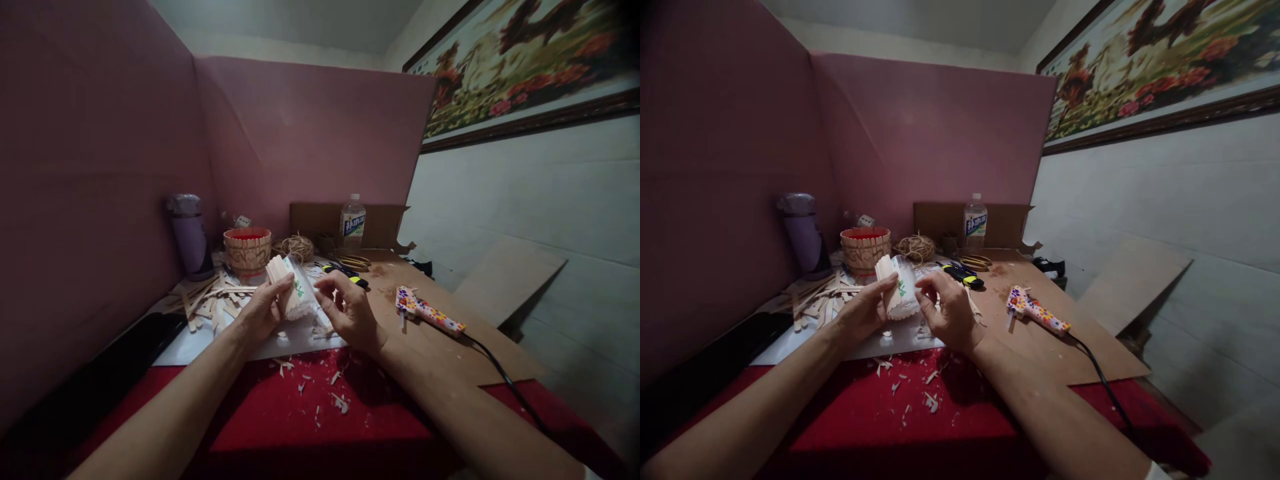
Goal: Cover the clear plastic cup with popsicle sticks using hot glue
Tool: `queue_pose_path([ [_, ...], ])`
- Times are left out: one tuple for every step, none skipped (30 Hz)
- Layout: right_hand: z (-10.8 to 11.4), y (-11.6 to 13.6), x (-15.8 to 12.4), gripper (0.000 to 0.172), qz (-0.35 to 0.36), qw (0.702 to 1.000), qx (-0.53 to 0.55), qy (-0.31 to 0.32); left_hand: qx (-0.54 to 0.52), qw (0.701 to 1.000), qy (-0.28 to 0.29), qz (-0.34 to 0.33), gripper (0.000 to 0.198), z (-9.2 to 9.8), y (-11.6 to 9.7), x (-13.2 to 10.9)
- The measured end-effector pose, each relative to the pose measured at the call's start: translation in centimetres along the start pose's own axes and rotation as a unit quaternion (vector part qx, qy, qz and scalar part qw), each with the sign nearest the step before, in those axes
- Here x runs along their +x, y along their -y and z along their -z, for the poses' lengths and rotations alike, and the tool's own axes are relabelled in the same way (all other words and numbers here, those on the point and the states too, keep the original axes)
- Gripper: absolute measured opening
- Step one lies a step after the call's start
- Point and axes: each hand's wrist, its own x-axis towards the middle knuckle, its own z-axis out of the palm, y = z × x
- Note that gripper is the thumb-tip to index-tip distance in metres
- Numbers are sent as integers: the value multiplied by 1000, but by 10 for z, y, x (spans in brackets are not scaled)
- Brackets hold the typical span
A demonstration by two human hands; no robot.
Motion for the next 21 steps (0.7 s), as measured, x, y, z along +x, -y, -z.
queue_pose_path([
  [-1,1,-1,9,14,1000,-7,4,-2,1000,-1,4,23,-1,0,-1],
  [-1,1,-1,12,23,1000,-11,7,-4,1000,-3,8,20,-2,0,-1],
  [-2,1,-1,16,29,999,-14,10,-7,1000,-5,11,18,-3,0,-2],
  [-2,0,-1,18,35,999,-15,15,-11,1000,-8,14,17,-4,0,-3],
  [-3,0,-1,20,39,999,-15,20,-15,1000,-10,17,15,-5,0,-3],
  [-4,-1,-2,21,42,999,-13,25,-19,1000,-13,20,14,-5,0,-3],
  [-4,-1,-2,22,45,998,-11,30,-23,999,-12,23,14,-5,0,-3],
  [-4,0,-2,23,46,998,-9,34,-25,999,-10,25,14,-5,0,-3],
  [-4,0,-3,24,48,998,-9,36,-26,999,-5,28,15,-5,0,-3],
  [-4,1,-3,24,50,998,-9,38,-27,999,-1,32,15,-4,1,-3],
  [-3,1,-3,25,54,998,-10,39,-29,999,1,33,15,-4,1,-3],
  [-3,2,-3,25,60,997,-10,40,-30,999,3,34,15,-4,2,-3],
  [-2,2,-3,25,70,997,-10,42,-32,999,4,33,15,-3,2,-3],
  [-2,2,-3,24,81,996,-12,45,-35,999,3,29,16,-3,3,-3],
  [-1,2,-3,23,91,995,-15,49,-38,999,1,23,16,-4,3,-3],
  [-1,1,-3,22,99,993,-20,54,-40,999,-5,15,16,-4,3,-3],
  [-1,1,-3,20,105,992,-25,58,-41,999,-14,7,16,-5,3,-4],
  [-1,1,-3,20,109,992,-29,60,-41,999,-23,2,16,-6,3,-4],
  [-1,1,-3,19,111,991,-32,61,-39,999,-31,-3,16,-6,3,-4],
  [-1,1,-4,20,112,991,-33,61,-37,999,-36,-5,16,-7,2,-4],
  [-1,0,-4,20,113,991,-31,58,-34,999,-37,-5,16,-8,2,-5],
])
